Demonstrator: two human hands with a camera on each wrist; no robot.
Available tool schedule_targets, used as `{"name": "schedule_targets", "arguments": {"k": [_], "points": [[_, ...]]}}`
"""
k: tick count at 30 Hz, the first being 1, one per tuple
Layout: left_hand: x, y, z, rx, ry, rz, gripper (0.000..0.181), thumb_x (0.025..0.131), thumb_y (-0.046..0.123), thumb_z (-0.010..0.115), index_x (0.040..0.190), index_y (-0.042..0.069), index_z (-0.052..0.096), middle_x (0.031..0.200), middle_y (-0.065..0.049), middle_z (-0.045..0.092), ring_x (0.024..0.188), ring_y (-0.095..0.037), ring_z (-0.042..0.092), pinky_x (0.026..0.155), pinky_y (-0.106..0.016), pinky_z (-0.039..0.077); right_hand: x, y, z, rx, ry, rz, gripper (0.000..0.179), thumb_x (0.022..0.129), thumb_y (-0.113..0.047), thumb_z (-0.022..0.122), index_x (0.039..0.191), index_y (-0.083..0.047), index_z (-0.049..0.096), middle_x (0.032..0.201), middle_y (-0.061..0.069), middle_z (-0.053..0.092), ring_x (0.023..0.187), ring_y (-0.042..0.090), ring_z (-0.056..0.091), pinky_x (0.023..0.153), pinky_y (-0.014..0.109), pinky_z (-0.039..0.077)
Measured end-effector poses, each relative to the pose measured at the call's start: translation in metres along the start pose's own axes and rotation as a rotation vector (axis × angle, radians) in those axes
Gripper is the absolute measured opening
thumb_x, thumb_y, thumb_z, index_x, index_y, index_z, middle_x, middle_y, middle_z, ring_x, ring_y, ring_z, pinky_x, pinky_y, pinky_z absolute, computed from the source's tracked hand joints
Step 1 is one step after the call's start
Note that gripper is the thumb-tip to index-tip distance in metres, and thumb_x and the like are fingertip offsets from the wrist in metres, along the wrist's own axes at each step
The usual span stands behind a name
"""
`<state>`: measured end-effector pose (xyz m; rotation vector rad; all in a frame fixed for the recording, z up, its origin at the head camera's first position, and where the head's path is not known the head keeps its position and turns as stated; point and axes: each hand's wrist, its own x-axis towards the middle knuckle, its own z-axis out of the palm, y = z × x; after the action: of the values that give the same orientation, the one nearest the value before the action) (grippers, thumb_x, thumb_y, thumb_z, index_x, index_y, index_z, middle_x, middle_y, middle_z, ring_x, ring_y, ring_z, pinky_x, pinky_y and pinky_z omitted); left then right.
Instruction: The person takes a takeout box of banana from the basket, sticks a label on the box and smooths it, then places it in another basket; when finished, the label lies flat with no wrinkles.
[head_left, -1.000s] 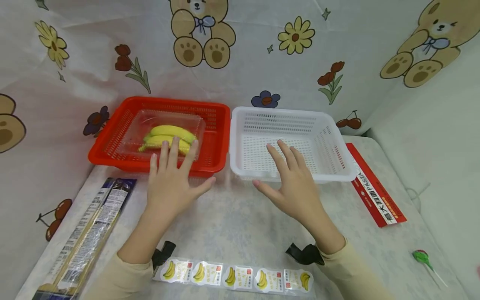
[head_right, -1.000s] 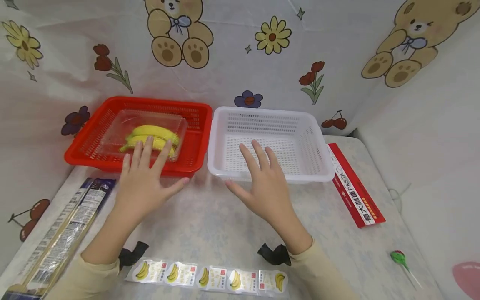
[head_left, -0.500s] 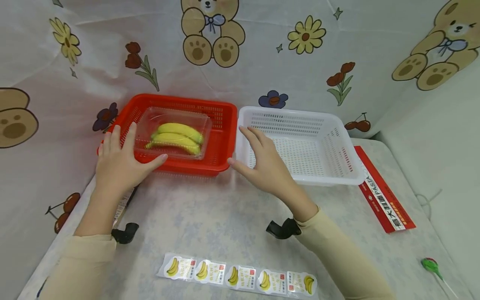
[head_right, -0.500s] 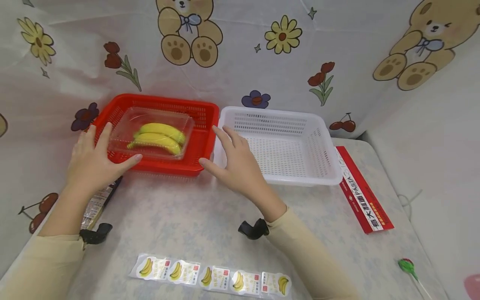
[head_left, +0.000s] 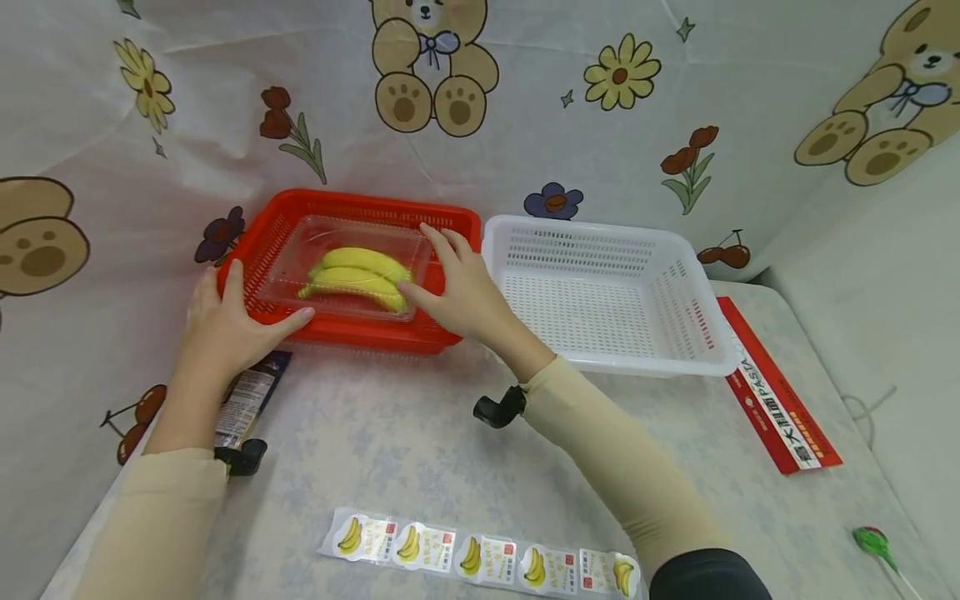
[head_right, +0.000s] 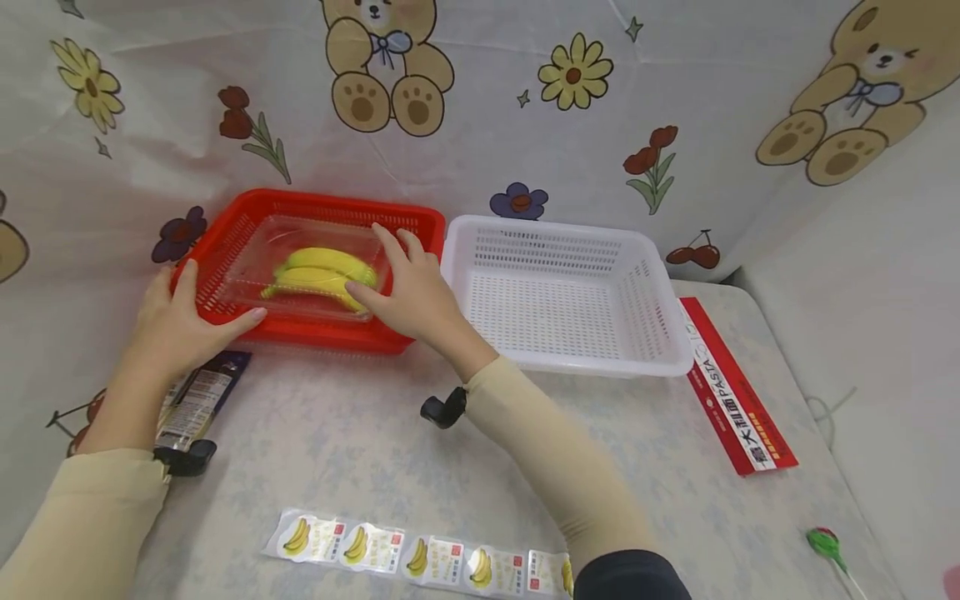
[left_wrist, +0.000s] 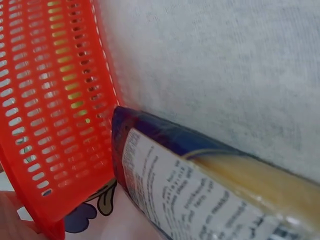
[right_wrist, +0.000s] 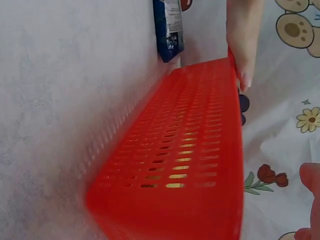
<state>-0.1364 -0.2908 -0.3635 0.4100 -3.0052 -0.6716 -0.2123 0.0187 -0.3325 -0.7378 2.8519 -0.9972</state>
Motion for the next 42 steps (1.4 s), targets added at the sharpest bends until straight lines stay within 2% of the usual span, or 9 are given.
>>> {"name": "schedule_targets", "arguments": {"k": [9,17,22,26,32,35,37,40,42], "points": [[0.003,-0.005,0.001,-0.001,-0.023,-0.008,0.135,0.075,0.082,0.057,0.155,-0.002,-0.013,0.161,-0.034,-0.007,0.146,-0.056,0.0,0.108,-0.077,0.019,0.028,-0.009,0.026,0.041,-0.047,0.11,0.09,0.086,-0.068,0.058,0.158,-0.043,0.009,0.162,0.008,0.02,0.142,0.035,0.033,0.103,0.055,0.047],[0.005,-0.009,0.003,-0.026,-0.038,-0.008,0.135,0.076,0.08,0.059,0.155,0.0,-0.015,0.161,-0.033,-0.01,0.147,-0.054,-0.003,0.107,-0.077,0.019,0.043,-0.014,0.042,0.03,-0.063,0.216,0.092,0.086,-0.068,0.058,0.158,-0.041,0.007,0.159,0.016,0.02,0.137,0.04,0.037,0.099,0.056,0.05],[0.004,-0.009,0.002,-0.005,-0.03,0.0,0.136,0.075,0.08,0.06,0.156,-0.001,-0.013,0.161,-0.032,-0.007,0.146,-0.055,0.001,0.104,-0.078,0.024,0.047,-0.013,0.048,0.032,-0.082,0.298,0.095,0.086,-0.069,0.058,0.159,-0.04,0.004,0.162,0.02,0.015,0.142,0.046,0.032,0.104,0.063,0.043],[0.003,-0.008,0.002,0.008,-0.02,0.0,0.136,0.074,0.081,0.061,0.156,-0.001,-0.011,0.161,-0.032,-0.004,0.144,-0.055,0.006,0.102,-0.078,0.026,0.049,-0.011,0.052,0.031,-0.093,0.327,0.099,0.085,-0.07,0.058,0.159,-0.038,0.001,0.164,0.021,0.013,0.145,0.05,0.028,0.105,0.067,0.039],[0.004,-0.009,0.002,0.021,-0.026,-0.001,0.139,0.072,0.083,0.06,0.156,0.0,-0.012,0.161,-0.032,-0.004,0.144,-0.056,0.006,0.102,-0.078,0.026,0.053,-0.005,0.058,0.072,-0.13,0.347,0.099,0.086,-0.07,0.056,0.158,-0.04,-0.004,0.165,0.02,0.014,0.144,0.049,0.031,0.105,0.066,0.04],[0.004,-0.01,0.001,0.031,-0.032,0.005,0.14,0.071,0.084,0.059,0.156,-0.001,-0.012,0.161,-0.032,-0.004,0.144,-0.056,0.006,0.103,-0.078,0.024,0.055,-0.002,0.059,0.094,-0.159,0.357,0.098,0.087,-0.071,0.055,0.157,-0.042,-0.007,0.165,0.015,0.02,0.146,0.048,0.027,0.108,0.064,0.038],[0.005,-0.01,0.001,0.034,-0.034,0.007,0.14,0.071,0.085,0.059,0.156,-0.001,-0.012,0.161,-0.032,-0.004,0.143,-0.057,0.006,0.104,-0.078,0.023,0.056,-0.001,0.06,0.11,-0.174,0.353,0.098,0.088,-0.07,0.054,0.158,-0.041,-0.008,0.16,0.013,0.034,0.143,0.044,0.035,0.108,0.061,0.04],[0.005,-0.011,0.001,0.035,-0.039,0.006,0.141,0.07,0.085,0.06,0.156,-0.001,-0.013,0.161,-0.033,-0.004,0.143,-0.057,0.005,0.105,-0.078,0.021,0.058,0.0,0.06,0.139,-0.195,0.344,0.097,0.09,-0.067,0.054,0.158,-0.039,-0.008,0.139,0.011,0.056,0.126,0.036,0.057,0.106,0.053,0.046],[0.005,-0.012,0.0,0.032,-0.039,0.006,0.141,0.07,0.084,0.06,0.156,-0.001,-0.013,0.161,-0.033,-0.004,0.143,-0.057,0.005,0.105,-0.078,0.02,0.058,0.001,0.059,0.166,-0.205,0.337,0.096,0.091,-0.064,0.055,0.159,-0.038,-0.008,0.12,0.01,0.063,0.108,0.03,0.065,0.103,0.049,0.049]]}}
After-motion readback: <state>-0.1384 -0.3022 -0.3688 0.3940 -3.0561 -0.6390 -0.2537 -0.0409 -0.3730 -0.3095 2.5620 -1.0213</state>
